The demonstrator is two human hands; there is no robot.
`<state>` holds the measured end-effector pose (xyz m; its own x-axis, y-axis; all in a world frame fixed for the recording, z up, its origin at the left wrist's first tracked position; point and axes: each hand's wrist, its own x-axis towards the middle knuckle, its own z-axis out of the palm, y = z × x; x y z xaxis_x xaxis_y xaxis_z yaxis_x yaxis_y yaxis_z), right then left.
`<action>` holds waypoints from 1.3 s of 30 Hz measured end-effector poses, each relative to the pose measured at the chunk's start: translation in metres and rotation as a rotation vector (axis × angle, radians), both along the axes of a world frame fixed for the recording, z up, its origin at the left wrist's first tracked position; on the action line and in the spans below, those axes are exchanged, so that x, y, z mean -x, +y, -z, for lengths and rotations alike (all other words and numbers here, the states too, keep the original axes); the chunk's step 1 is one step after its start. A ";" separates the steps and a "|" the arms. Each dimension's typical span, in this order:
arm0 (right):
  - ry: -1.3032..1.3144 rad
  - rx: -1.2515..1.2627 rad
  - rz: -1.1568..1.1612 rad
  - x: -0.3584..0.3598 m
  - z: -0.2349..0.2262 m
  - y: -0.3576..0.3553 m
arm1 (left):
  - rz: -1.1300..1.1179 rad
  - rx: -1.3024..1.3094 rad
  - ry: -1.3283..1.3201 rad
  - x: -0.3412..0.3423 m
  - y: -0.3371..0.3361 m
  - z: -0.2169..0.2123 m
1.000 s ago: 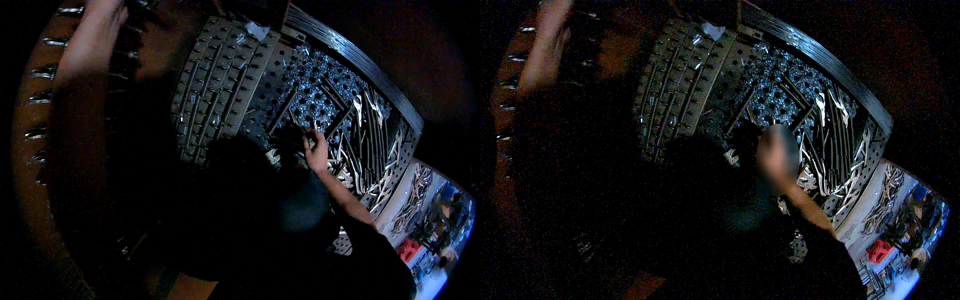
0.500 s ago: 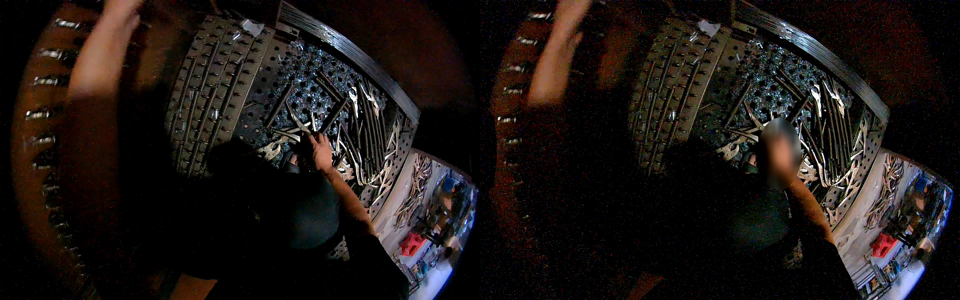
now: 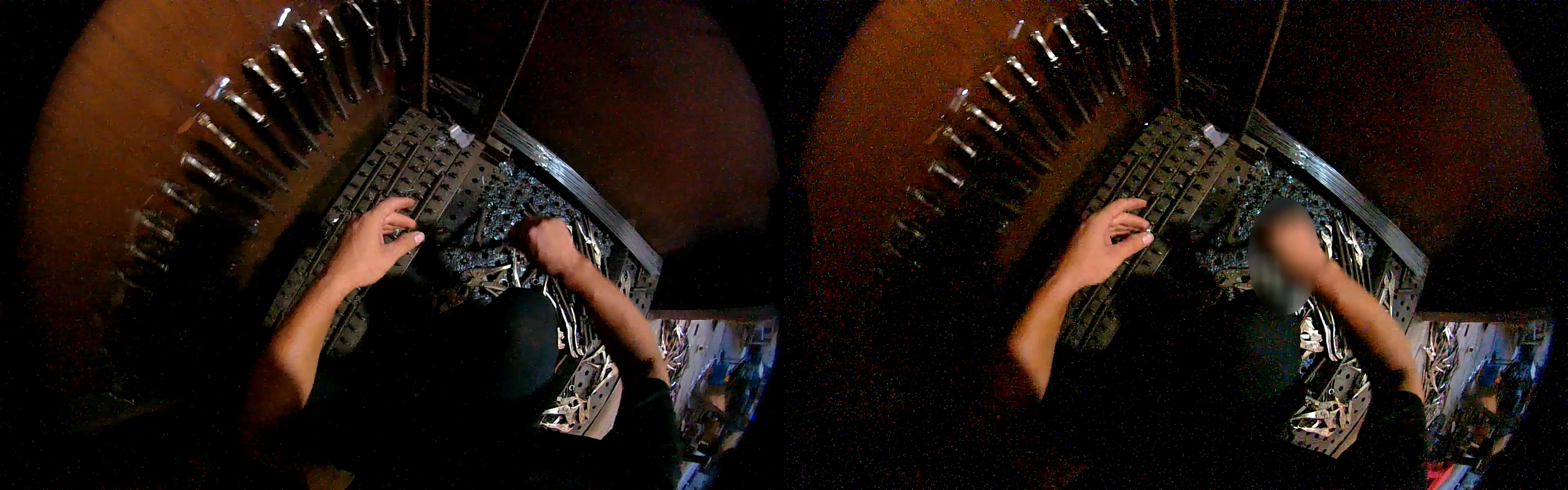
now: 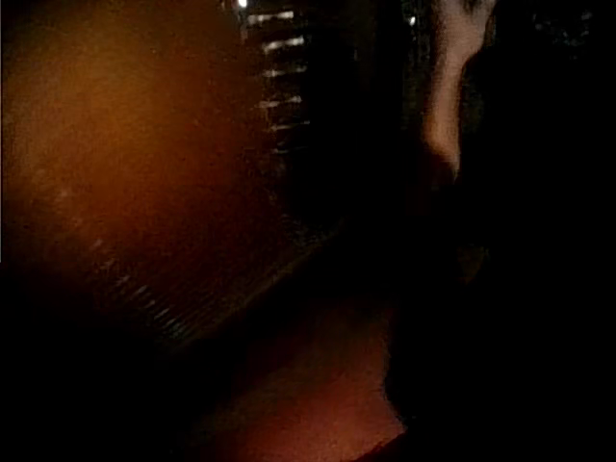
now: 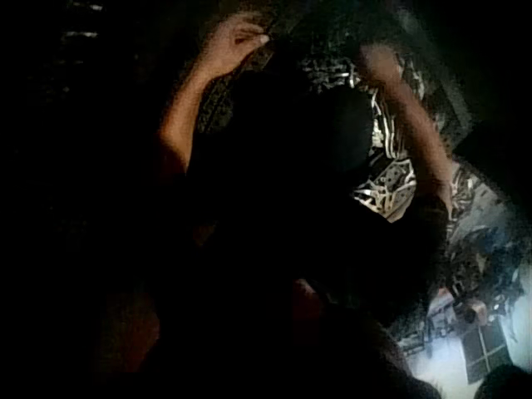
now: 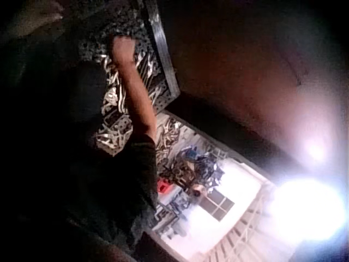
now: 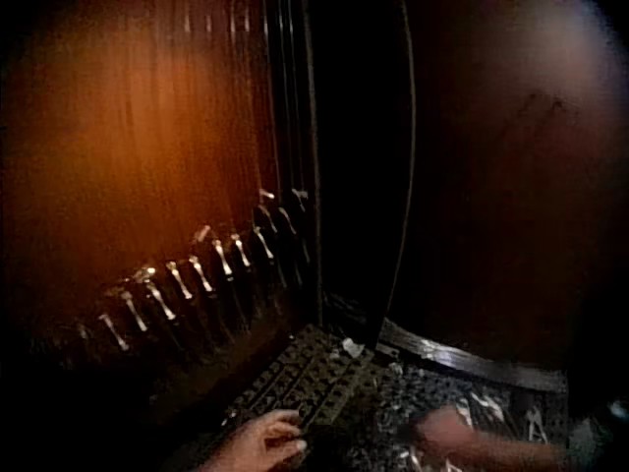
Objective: The person uses locking pliers to pick up various hand tools from a metal grate and hang them onto hooks on a wooden board.
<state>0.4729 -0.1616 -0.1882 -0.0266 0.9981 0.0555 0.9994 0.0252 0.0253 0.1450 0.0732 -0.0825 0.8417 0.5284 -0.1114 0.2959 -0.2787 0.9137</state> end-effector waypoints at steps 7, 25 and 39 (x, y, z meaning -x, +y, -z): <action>0.370 -0.295 0.197 0.080 -0.258 0.045 | -0.124 -0.096 -0.266 0.019 -0.046 -0.020; 1.078 -0.449 0.106 0.110 -0.345 0.049 | -0.153 -0.011 -0.382 0.069 -0.084 -0.089; 0.865 -0.369 -0.451 0.266 -0.338 0.066 | -0.531 0.294 -0.722 0.056 -0.125 -0.082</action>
<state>0.2068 -0.0960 0.1496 -0.1989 0.8225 0.5329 0.5796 0.5372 -0.6127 0.0890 -0.0520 -0.0009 0.4163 0.8963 0.1528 -0.3471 0.0013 0.9378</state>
